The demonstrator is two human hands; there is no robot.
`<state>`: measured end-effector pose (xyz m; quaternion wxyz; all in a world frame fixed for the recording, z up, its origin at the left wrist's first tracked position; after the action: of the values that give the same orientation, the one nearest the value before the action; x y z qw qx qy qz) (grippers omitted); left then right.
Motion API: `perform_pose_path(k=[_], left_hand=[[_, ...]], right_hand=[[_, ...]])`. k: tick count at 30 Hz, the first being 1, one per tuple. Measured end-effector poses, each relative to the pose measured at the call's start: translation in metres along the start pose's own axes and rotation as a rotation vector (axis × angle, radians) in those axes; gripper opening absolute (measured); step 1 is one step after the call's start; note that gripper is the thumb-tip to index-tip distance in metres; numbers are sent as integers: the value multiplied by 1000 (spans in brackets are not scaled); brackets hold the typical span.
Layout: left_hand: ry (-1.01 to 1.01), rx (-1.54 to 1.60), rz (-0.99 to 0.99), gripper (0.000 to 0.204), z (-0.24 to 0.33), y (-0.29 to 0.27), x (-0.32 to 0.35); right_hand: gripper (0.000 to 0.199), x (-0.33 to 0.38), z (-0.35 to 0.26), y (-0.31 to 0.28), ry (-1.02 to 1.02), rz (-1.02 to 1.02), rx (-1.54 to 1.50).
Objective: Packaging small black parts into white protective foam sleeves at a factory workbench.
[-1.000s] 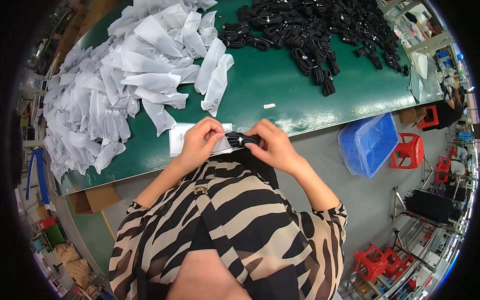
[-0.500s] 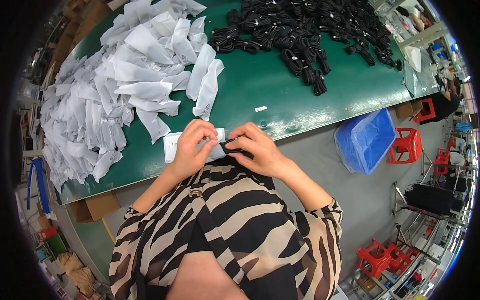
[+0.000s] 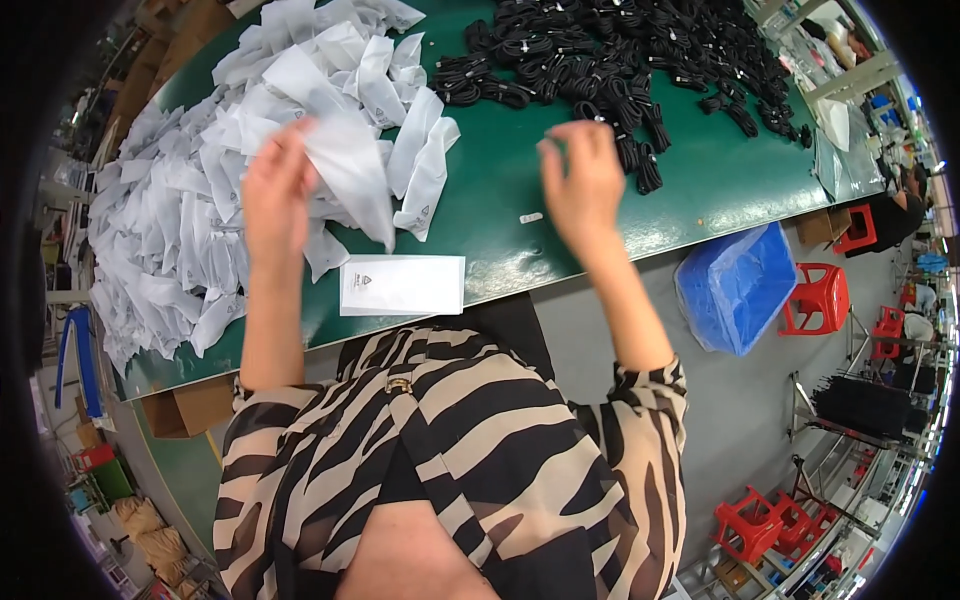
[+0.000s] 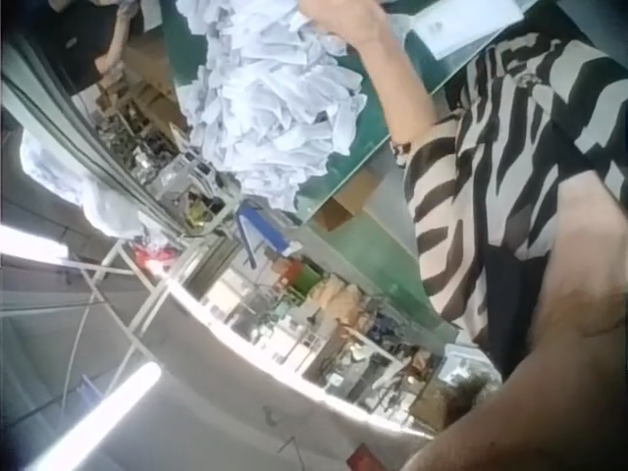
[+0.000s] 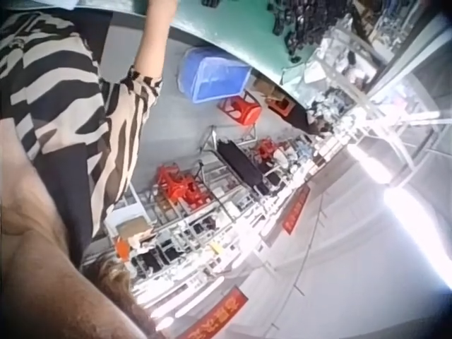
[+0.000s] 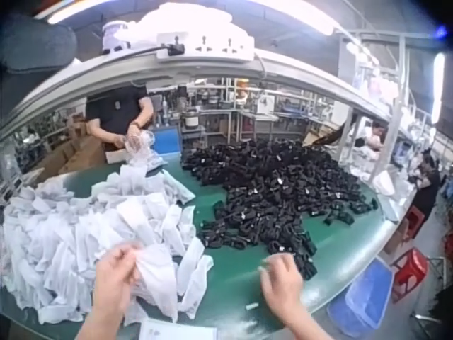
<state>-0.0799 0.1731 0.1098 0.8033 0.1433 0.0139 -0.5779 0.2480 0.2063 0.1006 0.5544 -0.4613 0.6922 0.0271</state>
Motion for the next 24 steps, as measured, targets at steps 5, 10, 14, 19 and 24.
perform_pose_path(k=[5,10,14,19,24], left_hand=[[719,-678,219,30,62,12,24],[498,-691,-495,22,-40,78,128],[449,-772,-530,18,-65,86,142],[279,-674,-448,10,-79,77,136],[30,-560,-395,5,-83,68,129]], right_hand=[[33,4,92,30,-22,-238,611],[29,7,70,34,-105,-139,449],[23,32,45,25,304,-225,-137],[25,64,-37,1,176,-418,-377],[37,83,-80,-27,-78,-393,-329]])
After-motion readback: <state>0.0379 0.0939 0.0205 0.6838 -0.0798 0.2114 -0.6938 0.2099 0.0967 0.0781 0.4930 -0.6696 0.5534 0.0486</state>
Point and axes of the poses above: each hand's wrist, its own x-axis away from the middle knuckle, its own y-axis out of the palm, z = x × y, the point moved 10 cm from there along -x, towards the middle knuckle, and after that the axes turned 8 degrees about z, right-handed, at the moved point
